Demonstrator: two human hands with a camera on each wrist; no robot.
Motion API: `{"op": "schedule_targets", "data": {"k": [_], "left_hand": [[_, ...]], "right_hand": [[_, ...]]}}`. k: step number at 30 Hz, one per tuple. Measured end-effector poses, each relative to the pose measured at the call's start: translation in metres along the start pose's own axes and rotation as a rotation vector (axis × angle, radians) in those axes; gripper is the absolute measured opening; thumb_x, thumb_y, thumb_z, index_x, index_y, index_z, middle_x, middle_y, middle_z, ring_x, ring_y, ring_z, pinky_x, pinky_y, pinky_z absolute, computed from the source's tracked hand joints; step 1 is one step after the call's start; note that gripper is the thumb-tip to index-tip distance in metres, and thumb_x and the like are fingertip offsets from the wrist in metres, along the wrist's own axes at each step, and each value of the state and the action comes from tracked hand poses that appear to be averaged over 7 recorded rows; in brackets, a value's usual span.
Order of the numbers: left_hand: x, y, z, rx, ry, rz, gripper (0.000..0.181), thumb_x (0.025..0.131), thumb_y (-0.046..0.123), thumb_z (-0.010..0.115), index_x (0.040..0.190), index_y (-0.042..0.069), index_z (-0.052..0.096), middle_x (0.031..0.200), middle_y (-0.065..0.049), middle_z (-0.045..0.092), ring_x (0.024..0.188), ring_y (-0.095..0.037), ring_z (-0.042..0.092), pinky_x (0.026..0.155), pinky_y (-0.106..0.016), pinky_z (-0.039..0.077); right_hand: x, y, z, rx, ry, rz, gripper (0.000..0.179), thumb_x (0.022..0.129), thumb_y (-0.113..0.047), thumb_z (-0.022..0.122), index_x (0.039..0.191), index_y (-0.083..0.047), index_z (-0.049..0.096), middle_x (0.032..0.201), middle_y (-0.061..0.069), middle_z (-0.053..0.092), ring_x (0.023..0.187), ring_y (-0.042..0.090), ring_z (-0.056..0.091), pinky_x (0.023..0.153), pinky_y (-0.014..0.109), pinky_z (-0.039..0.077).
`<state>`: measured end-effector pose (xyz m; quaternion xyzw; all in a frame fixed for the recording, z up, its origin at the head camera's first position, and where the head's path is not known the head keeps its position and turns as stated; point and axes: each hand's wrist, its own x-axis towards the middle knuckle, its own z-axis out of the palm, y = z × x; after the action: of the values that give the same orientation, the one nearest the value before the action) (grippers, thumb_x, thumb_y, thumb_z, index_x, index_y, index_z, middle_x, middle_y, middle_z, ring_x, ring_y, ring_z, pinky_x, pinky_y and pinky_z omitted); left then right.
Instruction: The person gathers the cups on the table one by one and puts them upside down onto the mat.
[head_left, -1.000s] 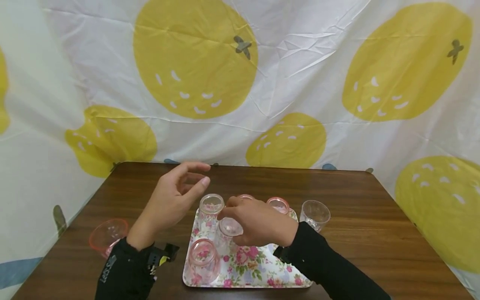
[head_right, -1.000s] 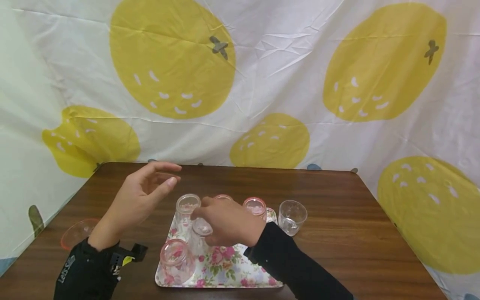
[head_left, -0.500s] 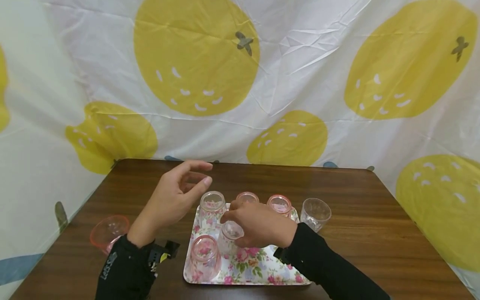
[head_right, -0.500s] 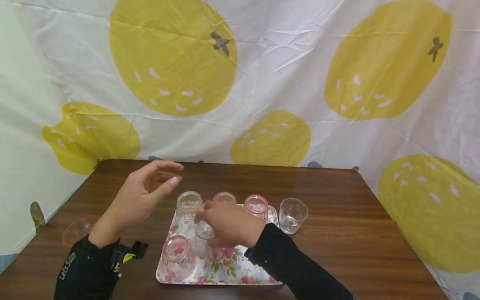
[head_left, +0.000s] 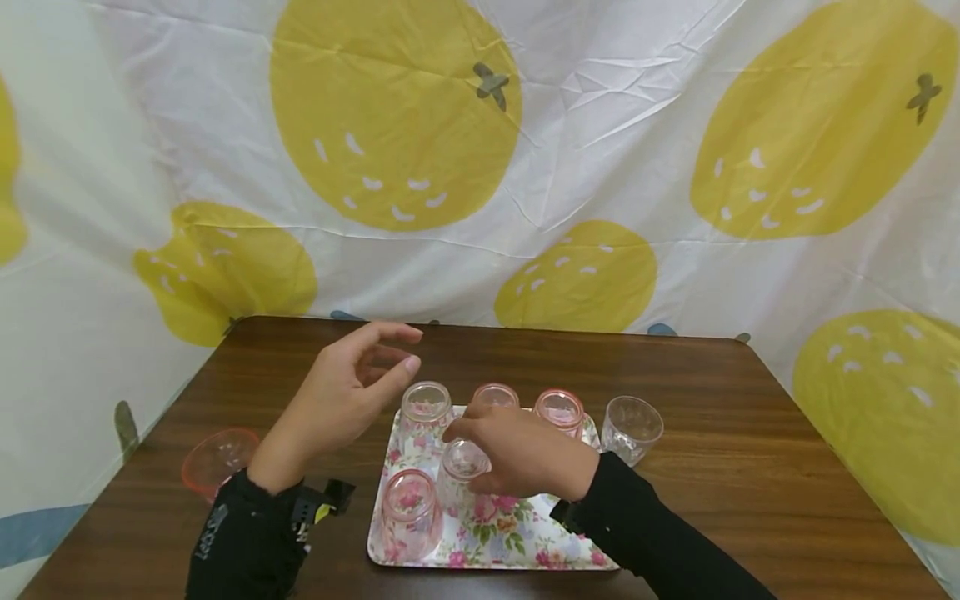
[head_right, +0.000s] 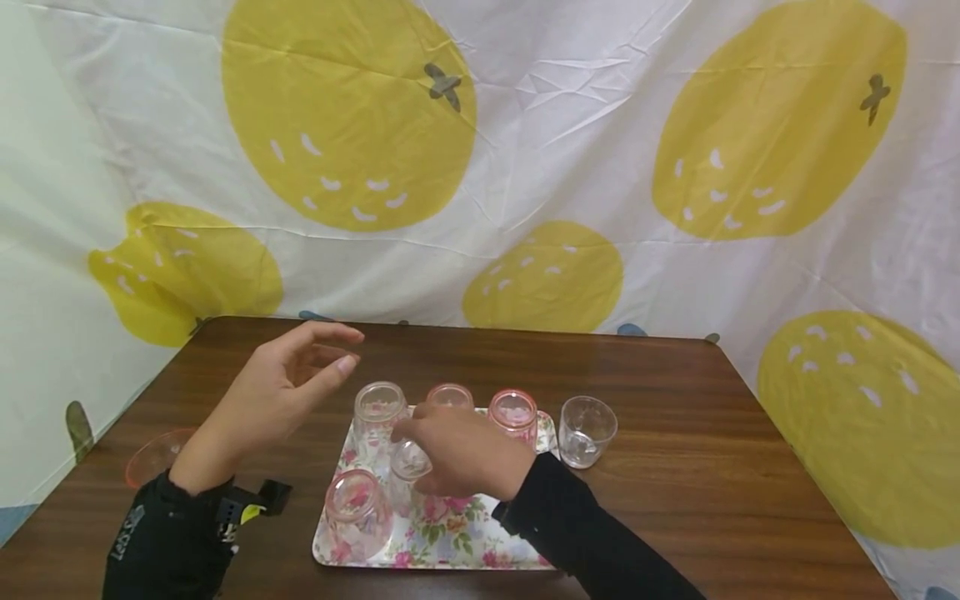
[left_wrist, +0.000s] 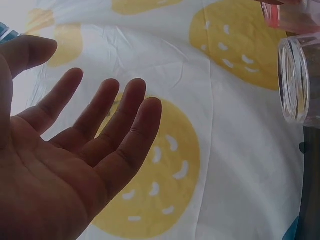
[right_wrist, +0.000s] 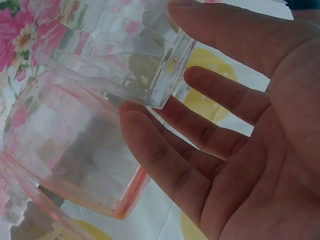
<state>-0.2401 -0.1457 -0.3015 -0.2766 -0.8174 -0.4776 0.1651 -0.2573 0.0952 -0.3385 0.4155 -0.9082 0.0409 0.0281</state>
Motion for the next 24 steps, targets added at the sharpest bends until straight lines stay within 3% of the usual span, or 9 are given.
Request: {"op": "schedule_targets", "data": {"k": [5, 13, 18, 24], "left_hand": [[-0.004, -0.004, -0.005, 0.073, -0.016, -0.024, 0.029, 0.101, 0.025, 0.063, 0.130, 0.018, 0.061, 0.129, -0.004, 0.064, 0.111, -0.022, 0.069, 0.085, -0.038, 0.060], [-0.014, -0.013, -0.017, 0.255, -0.039, -0.044, 0.029, 0.102, 0.029, 0.062, 0.128, 0.018, 0.063, 0.126, -0.001, 0.066, 0.107, -0.020, 0.068, 0.085, -0.040, 0.059], [-0.024, -0.019, -0.028, 0.378, -0.056, -0.068, 0.029, 0.101, 0.030, 0.063, 0.127, 0.018, 0.064, 0.123, -0.001, 0.067, 0.111, -0.024, 0.066, 0.085, -0.043, 0.055], [-0.034, -0.029, -0.041, 0.503, -0.115, -0.138, 0.035, 0.101, 0.034, 0.062, 0.131, 0.015, 0.062, 0.131, -0.011, 0.064, 0.120, -0.036, 0.060, 0.092, -0.055, 0.052]], "right_hand": [[-0.004, 0.004, 0.003, 0.040, 0.016, -0.002, 0.058, 0.079, -0.029, 0.088, 0.131, -0.018, 0.065, 0.110, 0.000, 0.060, 0.078, 0.005, 0.058, 0.068, 0.019, 0.051], [-0.012, 0.008, 0.006, 0.049, 0.087, -0.048, 0.055, 0.082, -0.035, 0.085, 0.130, -0.016, 0.065, 0.111, 0.001, 0.057, 0.085, 0.007, 0.056, 0.077, 0.024, 0.053], [-0.017, 0.008, 0.004, 0.065, 0.106, -0.067, 0.055, 0.086, -0.038, 0.082, 0.132, -0.015, 0.063, 0.114, 0.001, 0.056, 0.087, 0.010, 0.057, 0.078, 0.023, 0.052], [-0.021, 0.010, 0.002, 0.098, 0.120, -0.061, 0.053, 0.087, -0.038, 0.080, 0.132, -0.015, 0.062, 0.124, 0.001, 0.056, 0.095, 0.015, 0.064, 0.079, 0.023, 0.054]]}}
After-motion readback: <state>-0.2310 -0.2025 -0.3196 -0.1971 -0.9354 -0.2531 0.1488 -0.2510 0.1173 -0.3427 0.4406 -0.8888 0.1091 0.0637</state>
